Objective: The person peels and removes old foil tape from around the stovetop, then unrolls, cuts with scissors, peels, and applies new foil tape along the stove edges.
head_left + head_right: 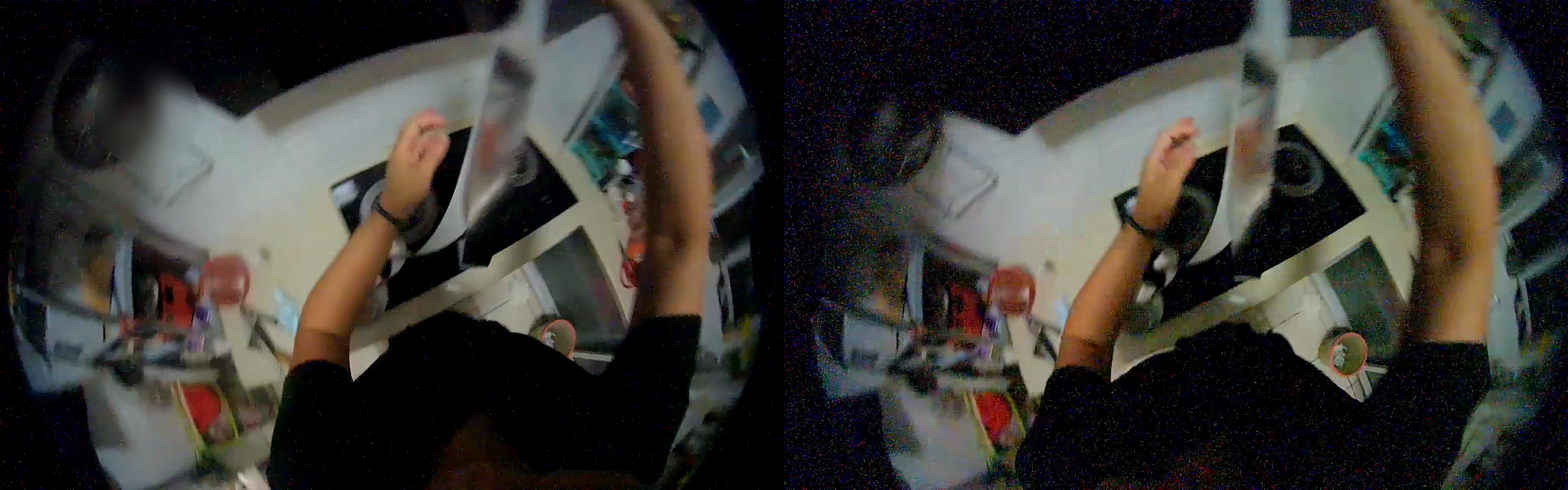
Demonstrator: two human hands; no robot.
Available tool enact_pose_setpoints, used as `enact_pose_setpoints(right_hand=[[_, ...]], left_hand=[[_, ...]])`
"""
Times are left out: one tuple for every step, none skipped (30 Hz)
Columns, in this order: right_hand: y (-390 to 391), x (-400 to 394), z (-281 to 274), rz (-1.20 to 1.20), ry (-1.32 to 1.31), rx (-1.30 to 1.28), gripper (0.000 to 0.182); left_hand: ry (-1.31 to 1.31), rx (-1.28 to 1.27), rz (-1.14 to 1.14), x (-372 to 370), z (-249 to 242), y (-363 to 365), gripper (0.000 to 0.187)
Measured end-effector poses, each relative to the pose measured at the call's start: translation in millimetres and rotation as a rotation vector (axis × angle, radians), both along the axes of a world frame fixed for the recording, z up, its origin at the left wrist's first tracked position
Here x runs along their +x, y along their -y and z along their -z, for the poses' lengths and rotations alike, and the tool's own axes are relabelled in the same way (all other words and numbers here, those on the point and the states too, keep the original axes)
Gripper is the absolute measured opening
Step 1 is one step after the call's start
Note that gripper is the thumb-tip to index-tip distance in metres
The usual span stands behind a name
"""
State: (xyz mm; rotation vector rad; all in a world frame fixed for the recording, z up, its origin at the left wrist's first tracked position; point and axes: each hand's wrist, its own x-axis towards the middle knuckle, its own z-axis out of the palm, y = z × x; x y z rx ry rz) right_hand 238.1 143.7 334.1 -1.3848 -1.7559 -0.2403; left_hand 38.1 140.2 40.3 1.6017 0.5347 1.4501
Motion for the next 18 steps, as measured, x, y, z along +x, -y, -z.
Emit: enact_pose_setpoints(right_hand=[[1.8,-1.4,0.2,0.038,0.023,0.017,0.018],[0.9,1.6,3.4,0.092,0.051,0.047,0.019],[-3.8,13.4,14.2,-0.007,0.087,0.151,0.019],[-2.9,21.5,16.8,-0.082,0.085,0.166,0.019],[-2.6,29.7,19.7,-0.157,0.083,0.178,0.019],[-7.1,38.3,9.6,-0.100,0.042,0.106,0.017],[-11.9,47.0,-0.6,-0.042,0.003,0.033,0.016],[-24.5,60.5,-1.8,-0.049,0.007,0.030,0.016],[-37.0,72.3,-1.3,-0.078,-0.050,0.019,0.015],[-49.3,80.6,-0.3,-0.108,-0.108,0.005,0.015],[-59.2,82.2,0.0,-0.138,-0.167,-0.007,0.015],[-68.0,81.1,2.1,-0.146,-0.164,-0.010,0.015],[-73.0,78.5,7.9,-0.099,-0.070,0.005,0.015],[-75.2,77.7,13.0,-0.050,0.024,0.024,0.015],[-72.6,73.5,17.5,-0.106,0.042,0.018,0.016],[-72.5,70.3,20.5,-0.111,0.045,0.018,0.016],[-75.2,65.9,22.4,-0.070,0.030,0.038,0.017],[-74.5,57.3,21.4,-0.029,0.015,0.064,0.017]], left_hand=[[-0.078,-0.037,-0.114,-34.2,14.0,-3.2,0.019],[-0.155,-0.063,-0.210,-69.7,29.8,-2.9,0.017],[-0.394,-0.125,-0.277,-108.8,61.1,3.9,0.015],[-0.627,-0.182,-0.334,-145.8,98.6,16.2,0.014],[-0.709,-0.132,-0.261,-177.0,126.5,42.3,0.013],[-0.784,-0.078,-0.182,-202.6,152.7,74.9,0.013],[-0.890,-0.106,-0.114,-219.2,172.8,103.0,0.017],[-0.992,-0.133,-0.041,-228.0,191.7,130.5,0.020],[-1.102,-0.073,-0.020,-231.7,207.5,151.8,0.023],[-1.210,-0.015,0.001,-233.9,219.8,170.4,0.027],[-1.206,-0.025,-0.004,-227.9,228.9,186.1,0.027],[-1.233,0.080,-0.091,-213.3,236.3,196.1,0.032],[-1.246,0.138,-0.135,-205.8,243.2,195.9,0.035],[-1.258,0.194,-0.182,-198.2,249.6,195.4,0.038],[-1.348,0.136,-0.231,-194.5,253.3,191.9,0.041],[-1.436,0.070,-0.281,-191.8,256.5,191.2,0.045],[-1.531,-0.078,-0.183,-192.0,258.7,189.7,0.048],[-1.630,-0.223,-0.085,-191.0,255.8,187.6,0.050]])
